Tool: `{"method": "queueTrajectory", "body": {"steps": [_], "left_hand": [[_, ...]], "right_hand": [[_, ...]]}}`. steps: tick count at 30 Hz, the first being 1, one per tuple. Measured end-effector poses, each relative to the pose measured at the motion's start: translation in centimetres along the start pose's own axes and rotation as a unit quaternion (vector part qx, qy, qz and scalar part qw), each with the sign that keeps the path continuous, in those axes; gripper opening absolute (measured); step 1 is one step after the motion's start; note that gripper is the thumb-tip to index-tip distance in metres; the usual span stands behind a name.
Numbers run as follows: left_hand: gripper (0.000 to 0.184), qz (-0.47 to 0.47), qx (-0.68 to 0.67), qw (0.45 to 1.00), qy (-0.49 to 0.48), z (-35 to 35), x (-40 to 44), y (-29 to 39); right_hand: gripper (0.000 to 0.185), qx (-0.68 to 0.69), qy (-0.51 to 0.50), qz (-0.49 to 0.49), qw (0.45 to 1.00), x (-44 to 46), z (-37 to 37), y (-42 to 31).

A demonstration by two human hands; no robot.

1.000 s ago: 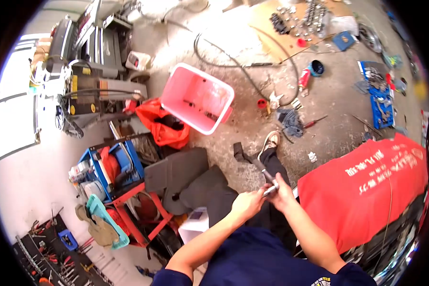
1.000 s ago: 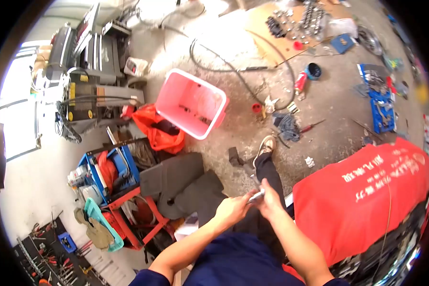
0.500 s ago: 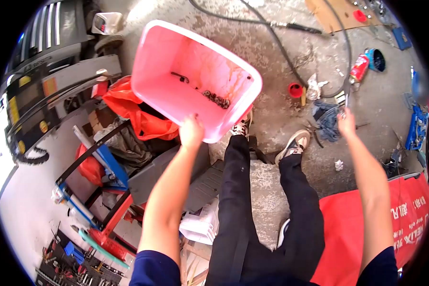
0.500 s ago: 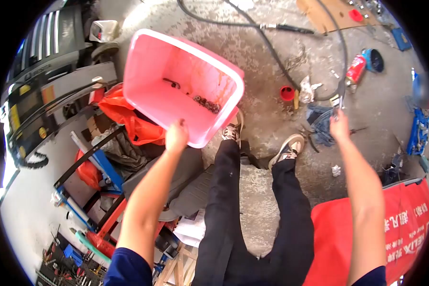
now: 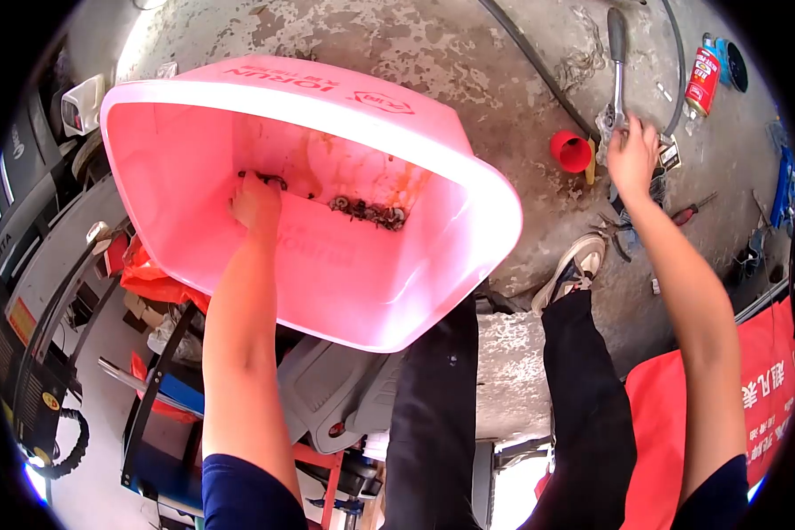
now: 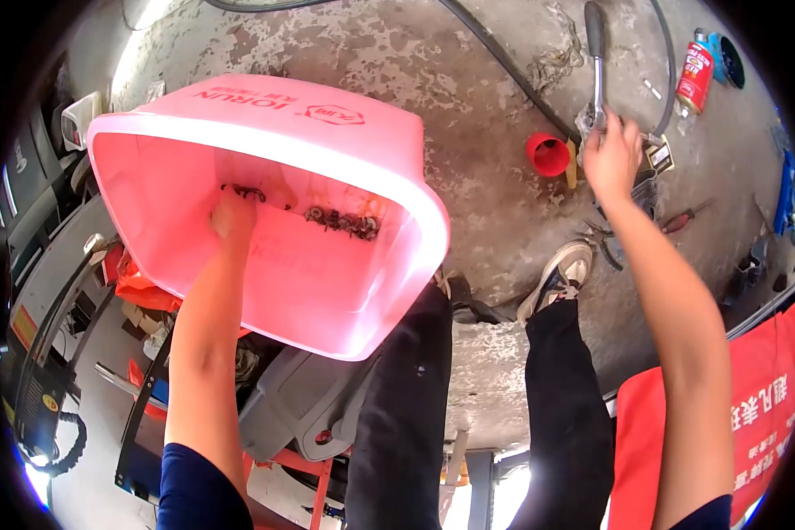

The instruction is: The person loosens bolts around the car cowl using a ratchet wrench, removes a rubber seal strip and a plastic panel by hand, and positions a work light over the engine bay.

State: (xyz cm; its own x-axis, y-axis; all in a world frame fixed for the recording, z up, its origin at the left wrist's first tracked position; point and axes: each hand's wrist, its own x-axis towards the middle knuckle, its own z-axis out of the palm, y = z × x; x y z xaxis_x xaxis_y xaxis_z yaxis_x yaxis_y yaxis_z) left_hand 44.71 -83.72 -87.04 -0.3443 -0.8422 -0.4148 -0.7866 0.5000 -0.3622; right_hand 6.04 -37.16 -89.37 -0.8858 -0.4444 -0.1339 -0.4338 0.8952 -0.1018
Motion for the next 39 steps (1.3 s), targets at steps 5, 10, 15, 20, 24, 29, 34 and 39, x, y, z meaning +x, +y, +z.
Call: {"method": "queueTrajectory", "body": {"steps": [5, 10, 15, 20, 24, 29, 34, 39], "left_hand": [[0.039, -0.001, -0.096, 0.993, -0.064, 0.5, 2.7, -1.3], [0.046, 0.019, -0.025, 0.997, -0.066, -0.2, 2.3, -0.7], [0.042, -0.042, -0.075, 0.987, -0.135, 0.2, 0.2, 0.2], [0.04, 0.068, -0.028, 0.983, -0.167, -1.1, -2.7, 0.5], [0.038, 0.119, -0.061, 0.976, -0.173, -0.1, -2.0, 1.4], [0.035, 0.126, -0.04, 0.978, -0.163, 0.6, -1.5, 2.4], [0.031, 0.052, -0.316, 0.947, -0.019, -5.2, -0.8, 6.3], [0.031, 0.164, -0.424, 0.87, 0.192, -3.3, 8.7, 9.7]], "right_hand": [[0.051, 0.106, -0.054, 0.017, 0.993, -11.0, -6.9, 1.3], [0.05, 0.117, -0.125, 0.209, 0.963, -21.8, -10.6, 8.5], [0.051, 0.07, -0.168, 0.221, 0.958, -26.0, -12.8, 12.3], [0.052, 0.098, -0.191, 0.225, 0.95, -27.1, -13.8, 10.0], [0.05, 0.07, -0.189, 0.337, 0.92, -30.8, -14.0, 12.8], [0.048, 0.065, -0.2, 0.335, 0.918, -31.0, -14.4, 12.5], [0.049, 0.085, -0.202, 0.309, 0.925, -31.4, -13.3, 13.0], [0.049, 0.11, -0.224, 0.364, 0.898, -31.2, -12.9, 13.6]]}}
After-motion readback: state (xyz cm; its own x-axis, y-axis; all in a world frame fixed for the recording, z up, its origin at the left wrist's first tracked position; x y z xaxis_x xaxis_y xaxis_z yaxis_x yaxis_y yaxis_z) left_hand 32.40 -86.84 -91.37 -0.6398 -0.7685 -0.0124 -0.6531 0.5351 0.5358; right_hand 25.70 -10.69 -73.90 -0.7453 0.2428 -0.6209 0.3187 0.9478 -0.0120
